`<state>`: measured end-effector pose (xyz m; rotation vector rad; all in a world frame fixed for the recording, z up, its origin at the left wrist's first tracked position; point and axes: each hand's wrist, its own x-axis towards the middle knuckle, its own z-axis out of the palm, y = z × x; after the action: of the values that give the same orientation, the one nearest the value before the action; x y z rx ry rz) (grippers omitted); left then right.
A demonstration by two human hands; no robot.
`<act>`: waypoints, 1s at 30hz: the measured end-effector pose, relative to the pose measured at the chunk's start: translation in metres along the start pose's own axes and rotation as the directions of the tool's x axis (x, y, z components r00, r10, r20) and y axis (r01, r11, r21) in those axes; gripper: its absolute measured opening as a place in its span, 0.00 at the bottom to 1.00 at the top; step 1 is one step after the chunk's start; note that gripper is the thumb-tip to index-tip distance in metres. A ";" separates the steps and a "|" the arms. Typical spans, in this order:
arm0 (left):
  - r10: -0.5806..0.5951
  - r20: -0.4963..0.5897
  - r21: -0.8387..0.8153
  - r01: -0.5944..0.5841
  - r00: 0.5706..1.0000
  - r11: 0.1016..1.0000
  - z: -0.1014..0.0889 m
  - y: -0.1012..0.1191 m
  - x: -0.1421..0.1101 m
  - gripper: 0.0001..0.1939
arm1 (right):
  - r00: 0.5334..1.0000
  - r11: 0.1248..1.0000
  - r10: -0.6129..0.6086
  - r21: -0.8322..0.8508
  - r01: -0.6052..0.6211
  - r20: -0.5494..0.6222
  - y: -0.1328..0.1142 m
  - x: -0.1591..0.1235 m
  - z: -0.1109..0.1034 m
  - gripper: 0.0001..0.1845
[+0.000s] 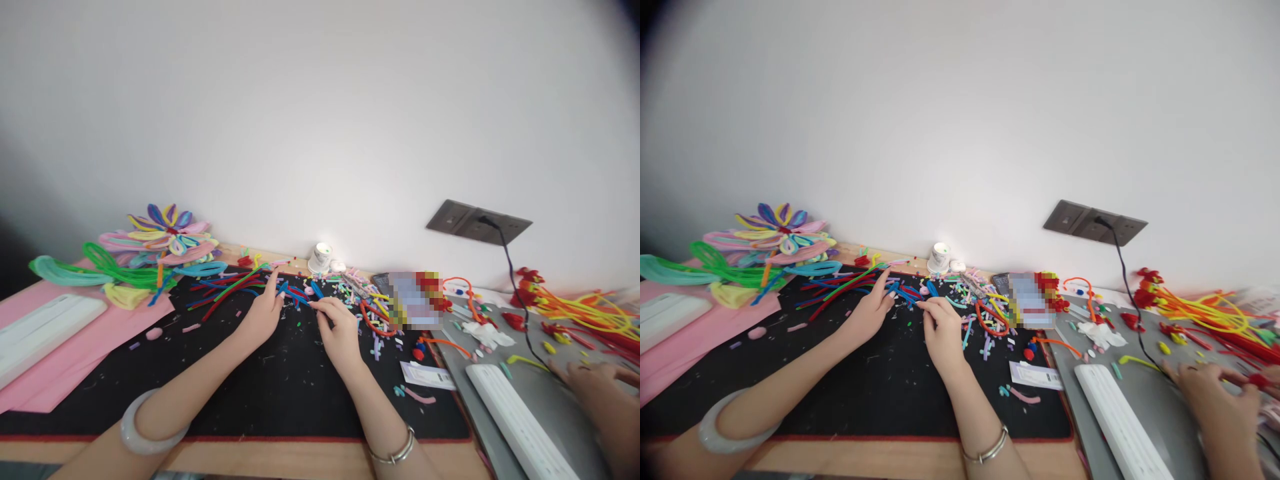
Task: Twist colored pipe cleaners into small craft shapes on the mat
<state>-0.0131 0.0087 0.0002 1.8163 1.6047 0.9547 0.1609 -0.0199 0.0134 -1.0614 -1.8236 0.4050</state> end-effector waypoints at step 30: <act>0.368 0.149 -0.126 -0.352 0.918 0.928 -0.009 0.019 -0.008 0.14 | 0.860 0.411 0.488 0.830 -0.378 0.150 0.004 0.005 -0.001 0.03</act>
<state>-0.0092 -0.0028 0.0191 2.1052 1.1208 0.9826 0.1623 -0.0142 0.0138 -0.7834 -0.9400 1.3713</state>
